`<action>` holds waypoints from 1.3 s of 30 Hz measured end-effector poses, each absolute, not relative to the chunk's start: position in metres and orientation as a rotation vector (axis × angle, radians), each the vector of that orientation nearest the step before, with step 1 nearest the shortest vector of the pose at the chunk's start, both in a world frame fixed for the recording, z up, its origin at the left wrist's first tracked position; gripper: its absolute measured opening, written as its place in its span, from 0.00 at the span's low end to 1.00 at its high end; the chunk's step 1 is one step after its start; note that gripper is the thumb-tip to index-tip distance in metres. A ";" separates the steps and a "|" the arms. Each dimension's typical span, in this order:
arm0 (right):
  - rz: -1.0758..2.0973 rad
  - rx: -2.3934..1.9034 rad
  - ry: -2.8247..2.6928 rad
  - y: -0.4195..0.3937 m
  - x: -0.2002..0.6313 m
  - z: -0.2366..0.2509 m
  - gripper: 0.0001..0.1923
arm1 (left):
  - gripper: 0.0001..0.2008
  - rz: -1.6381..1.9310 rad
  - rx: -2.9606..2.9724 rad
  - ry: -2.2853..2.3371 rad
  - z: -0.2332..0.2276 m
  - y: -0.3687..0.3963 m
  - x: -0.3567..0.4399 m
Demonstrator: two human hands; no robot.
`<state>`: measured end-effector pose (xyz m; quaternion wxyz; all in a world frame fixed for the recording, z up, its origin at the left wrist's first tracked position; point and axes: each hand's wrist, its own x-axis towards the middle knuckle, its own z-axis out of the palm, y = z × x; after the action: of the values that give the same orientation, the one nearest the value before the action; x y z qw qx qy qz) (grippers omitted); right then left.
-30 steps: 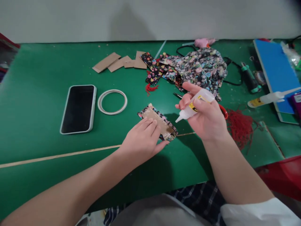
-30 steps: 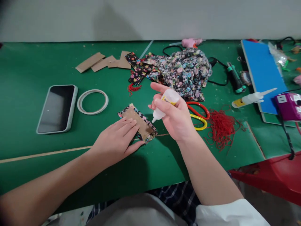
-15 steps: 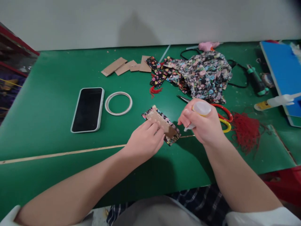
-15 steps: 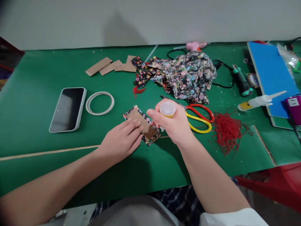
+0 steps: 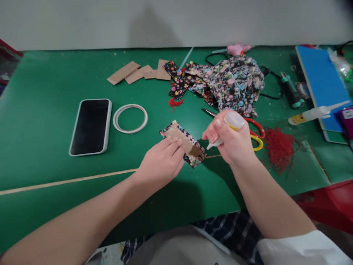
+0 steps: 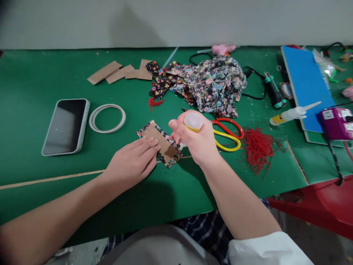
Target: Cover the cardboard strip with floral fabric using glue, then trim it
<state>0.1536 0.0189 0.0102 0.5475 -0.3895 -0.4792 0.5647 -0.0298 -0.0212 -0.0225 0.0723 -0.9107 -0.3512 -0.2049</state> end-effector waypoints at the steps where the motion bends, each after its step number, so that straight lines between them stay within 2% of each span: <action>1: 1.321 -0.930 -1.125 0.020 0.154 0.010 0.13 | 0.10 -0.635 -2.742 -1.073 -0.023 -0.021 -0.031; 10: 1.230 -0.994 -1.110 0.024 0.155 0.006 0.14 | 0.09 -0.745 -2.753 -1.021 -0.012 -0.027 -0.032; 17: 1.151 -1.116 -1.177 0.023 0.155 0.009 0.17 | 0.13 -0.550 -2.949 -0.844 -0.022 -0.037 -0.043; 29: 1.190 -1.060 -1.155 0.022 0.153 0.007 0.14 | 0.16 -0.320 -2.960 -0.914 -0.015 -0.039 -0.036; 39: 1.176 -1.104 -1.223 0.021 0.154 0.003 0.14 | 0.24 -0.206 -3.028 -0.911 -0.008 -0.040 -0.035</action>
<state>0.1537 0.0214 0.0034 0.5300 -0.4625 -0.5123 0.4927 -0.0353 -0.0403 -0.0083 -0.0136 -0.9555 -0.2875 -0.0648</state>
